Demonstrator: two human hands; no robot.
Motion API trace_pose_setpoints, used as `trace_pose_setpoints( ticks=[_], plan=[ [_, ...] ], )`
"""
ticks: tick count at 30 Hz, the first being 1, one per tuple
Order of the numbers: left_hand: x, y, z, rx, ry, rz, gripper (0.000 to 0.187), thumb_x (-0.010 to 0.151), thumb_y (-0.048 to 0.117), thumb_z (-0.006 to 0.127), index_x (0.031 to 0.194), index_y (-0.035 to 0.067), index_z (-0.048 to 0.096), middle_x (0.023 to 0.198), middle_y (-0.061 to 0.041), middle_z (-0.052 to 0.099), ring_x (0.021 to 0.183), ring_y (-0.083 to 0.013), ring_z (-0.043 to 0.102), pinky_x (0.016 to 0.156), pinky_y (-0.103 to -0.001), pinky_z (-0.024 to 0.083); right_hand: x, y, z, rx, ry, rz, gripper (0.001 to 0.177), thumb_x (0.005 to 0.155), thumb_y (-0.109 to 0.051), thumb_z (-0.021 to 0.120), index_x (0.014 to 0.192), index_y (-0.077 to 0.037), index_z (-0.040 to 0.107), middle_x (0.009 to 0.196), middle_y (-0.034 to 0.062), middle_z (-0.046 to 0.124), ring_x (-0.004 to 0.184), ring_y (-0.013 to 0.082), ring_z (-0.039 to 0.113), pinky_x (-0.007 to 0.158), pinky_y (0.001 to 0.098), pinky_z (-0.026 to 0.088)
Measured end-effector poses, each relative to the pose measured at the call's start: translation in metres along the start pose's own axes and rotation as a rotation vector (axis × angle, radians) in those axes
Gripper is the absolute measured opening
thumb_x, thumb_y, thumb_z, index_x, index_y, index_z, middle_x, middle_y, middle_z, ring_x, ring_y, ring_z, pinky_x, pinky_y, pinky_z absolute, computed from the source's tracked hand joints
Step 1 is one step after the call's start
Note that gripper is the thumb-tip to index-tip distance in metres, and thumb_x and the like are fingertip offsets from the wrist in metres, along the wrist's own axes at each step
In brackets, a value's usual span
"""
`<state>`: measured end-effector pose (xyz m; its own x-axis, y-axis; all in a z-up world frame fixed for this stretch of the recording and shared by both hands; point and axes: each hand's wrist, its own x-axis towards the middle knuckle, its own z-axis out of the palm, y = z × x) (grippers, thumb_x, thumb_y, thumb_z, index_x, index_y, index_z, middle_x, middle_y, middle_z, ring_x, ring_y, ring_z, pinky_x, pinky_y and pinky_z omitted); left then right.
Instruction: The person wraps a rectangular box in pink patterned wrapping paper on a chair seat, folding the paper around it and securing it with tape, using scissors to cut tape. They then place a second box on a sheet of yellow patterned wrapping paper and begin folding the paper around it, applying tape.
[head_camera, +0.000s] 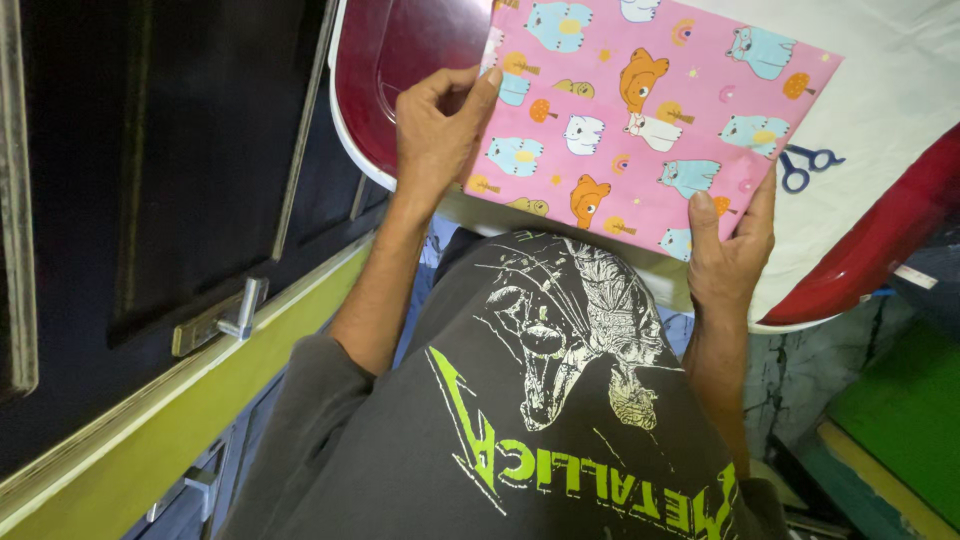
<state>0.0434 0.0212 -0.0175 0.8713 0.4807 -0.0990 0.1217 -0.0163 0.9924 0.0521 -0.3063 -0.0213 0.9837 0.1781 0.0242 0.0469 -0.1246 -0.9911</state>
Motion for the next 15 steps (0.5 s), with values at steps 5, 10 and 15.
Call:
trace_pose_setpoints(
  ticks=[5, 10, 15],
  plan=[
    [0.001, 0.010, -0.001, 0.148, -0.003, 0.076, 0.040, 0.096, 0.032, 0.076, 0.112, -0.005, 0.074, 0.097, -0.010, 0.080, 0.086, -0.0128, 0.074, 0.079, -0.027, 0.060, 0.003, -0.005, -0.002, -0.011, -0.034, -0.005, 0.062, 0.114, -0.004, 0.066, 0.164, 0.007, 0.031, 0.152, 0.0187, 0.055, 0.136, 0.0194, 0.057, 0.120, 0.0329, 0.045],
    [-0.003, 0.030, 0.009, 0.419, -0.007, 0.295, 0.063, 0.093, 0.043, 0.085, 0.126, -0.005, 0.062, 0.112, -0.017, 0.077, 0.106, -0.0275, 0.076, 0.094, -0.040, 0.058, 0.019, -0.014, 0.003, -0.280, 0.035, -0.262, 0.078, 0.111, 0.006, 0.068, 0.157, 0.009, 0.005, 0.161, 0.0330, 0.029, 0.156, 0.0356, 0.037, 0.130, 0.0439, 0.034],
    [-0.004, 0.042, 0.017, 0.496, -0.009, 0.078, 0.065, 0.085, 0.048, 0.084, 0.127, 0.001, 0.067, 0.107, -0.013, 0.080, 0.100, -0.0220, 0.079, 0.090, -0.037, 0.061, 0.031, -0.020, 0.004, -0.261, 0.055, 0.059, 0.071, 0.114, -0.014, 0.060, 0.165, 0.006, 0.015, 0.156, 0.0239, 0.056, 0.142, 0.0247, 0.058, 0.121, 0.0348, 0.045]
  ],
)
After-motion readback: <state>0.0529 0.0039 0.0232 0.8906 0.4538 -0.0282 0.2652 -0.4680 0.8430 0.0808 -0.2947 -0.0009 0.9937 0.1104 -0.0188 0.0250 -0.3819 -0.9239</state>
